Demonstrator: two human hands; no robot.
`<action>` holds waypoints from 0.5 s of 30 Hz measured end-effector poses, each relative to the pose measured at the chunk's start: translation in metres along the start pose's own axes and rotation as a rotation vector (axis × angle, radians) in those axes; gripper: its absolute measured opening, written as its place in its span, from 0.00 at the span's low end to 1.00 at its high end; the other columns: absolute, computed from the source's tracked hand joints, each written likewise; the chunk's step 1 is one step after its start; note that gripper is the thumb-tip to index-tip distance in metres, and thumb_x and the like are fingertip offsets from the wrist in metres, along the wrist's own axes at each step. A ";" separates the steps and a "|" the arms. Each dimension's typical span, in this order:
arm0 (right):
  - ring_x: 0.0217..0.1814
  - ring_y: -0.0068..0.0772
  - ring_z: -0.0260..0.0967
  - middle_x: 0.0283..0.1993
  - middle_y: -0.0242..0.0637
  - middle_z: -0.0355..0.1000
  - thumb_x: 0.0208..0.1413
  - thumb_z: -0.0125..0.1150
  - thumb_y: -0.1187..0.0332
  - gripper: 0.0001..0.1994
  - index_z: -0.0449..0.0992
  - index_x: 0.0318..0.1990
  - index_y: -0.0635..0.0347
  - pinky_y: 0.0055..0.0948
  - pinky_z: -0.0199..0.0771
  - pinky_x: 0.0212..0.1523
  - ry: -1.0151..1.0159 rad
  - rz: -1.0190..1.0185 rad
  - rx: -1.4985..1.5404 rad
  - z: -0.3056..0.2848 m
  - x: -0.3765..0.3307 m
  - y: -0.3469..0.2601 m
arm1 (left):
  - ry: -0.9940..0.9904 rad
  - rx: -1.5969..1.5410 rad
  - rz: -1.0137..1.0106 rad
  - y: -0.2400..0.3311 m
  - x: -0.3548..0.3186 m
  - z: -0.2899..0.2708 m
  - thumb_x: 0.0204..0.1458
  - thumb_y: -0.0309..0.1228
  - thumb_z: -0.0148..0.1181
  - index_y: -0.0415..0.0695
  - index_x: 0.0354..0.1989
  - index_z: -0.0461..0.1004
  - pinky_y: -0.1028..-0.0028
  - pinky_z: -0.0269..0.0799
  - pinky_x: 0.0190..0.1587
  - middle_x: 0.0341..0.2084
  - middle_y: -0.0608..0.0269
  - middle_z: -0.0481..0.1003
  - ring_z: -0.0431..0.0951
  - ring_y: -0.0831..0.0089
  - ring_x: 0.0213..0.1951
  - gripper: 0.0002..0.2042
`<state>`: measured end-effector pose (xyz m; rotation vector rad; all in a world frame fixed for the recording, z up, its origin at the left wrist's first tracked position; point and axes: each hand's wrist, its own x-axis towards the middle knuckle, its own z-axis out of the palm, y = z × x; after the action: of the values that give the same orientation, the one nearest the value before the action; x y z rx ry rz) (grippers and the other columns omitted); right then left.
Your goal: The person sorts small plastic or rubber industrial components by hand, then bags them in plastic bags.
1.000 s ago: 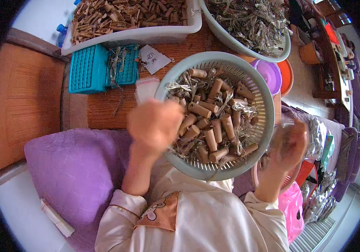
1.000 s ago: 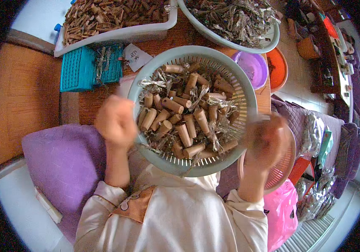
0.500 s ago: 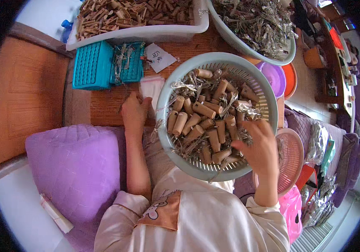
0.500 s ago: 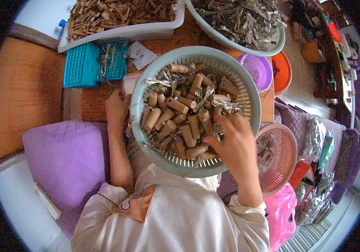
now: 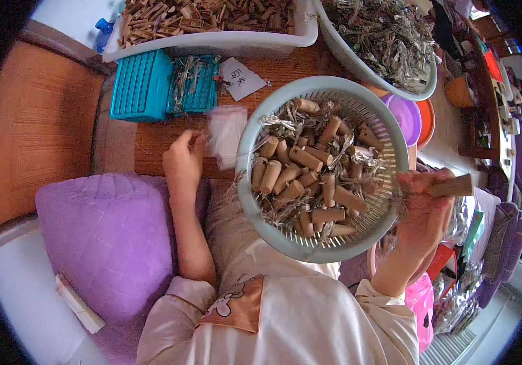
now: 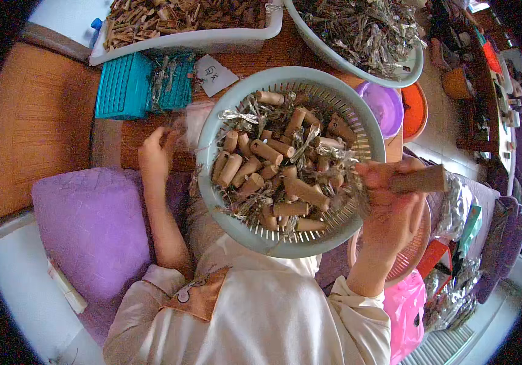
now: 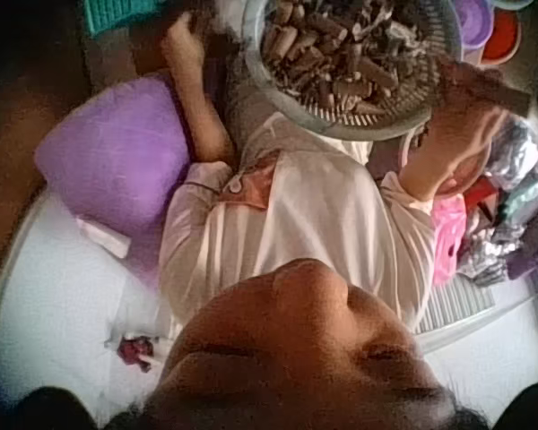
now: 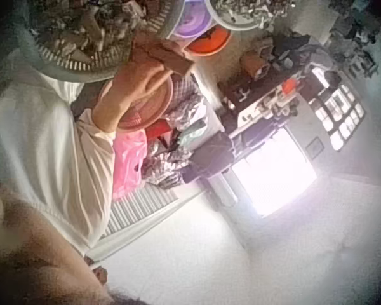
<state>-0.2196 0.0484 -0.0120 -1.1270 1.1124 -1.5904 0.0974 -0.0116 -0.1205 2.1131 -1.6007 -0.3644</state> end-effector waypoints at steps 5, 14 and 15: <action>0.43 0.36 0.61 0.38 0.37 0.62 0.51 0.49 0.62 0.18 0.58 0.46 0.59 0.43 0.56 0.49 -0.190 0.114 0.628 -0.001 0.014 -0.008 | -0.118 -0.807 0.019 -0.005 0.001 -0.009 0.46 0.30 0.53 0.41 0.29 0.70 0.83 0.60 0.21 0.22 0.63 0.74 0.65 0.83 0.16 0.06; 0.43 0.34 0.63 0.44 0.41 0.65 0.47 0.54 0.64 0.18 0.64 0.43 0.67 0.28 0.58 0.47 -0.220 0.028 0.185 -0.010 0.031 0.010 | -0.202 -1.335 -0.090 0.022 -0.016 -0.049 0.48 0.30 0.52 0.43 0.31 0.66 0.88 0.40 0.12 0.21 0.61 0.72 0.49 0.92 0.11 0.06; 0.44 0.35 0.63 0.43 0.41 0.65 0.48 0.52 0.64 0.16 0.65 0.41 0.67 0.35 0.58 0.49 -0.225 0.116 -0.505 -0.010 0.038 -0.001 | -0.224 -1.380 -0.044 0.023 -0.018 -0.050 0.47 0.31 0.53 0.42 0.31 0.66 0.88 0.40 0.12 0.21 0.61 0.72 0.49 0.92 0.11 0.07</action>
<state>-0.2381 0.0138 -0.0058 -1.4943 1.4386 -1.0850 0.0963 0.0109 -0.0669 1.0186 -0.8562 -1.2854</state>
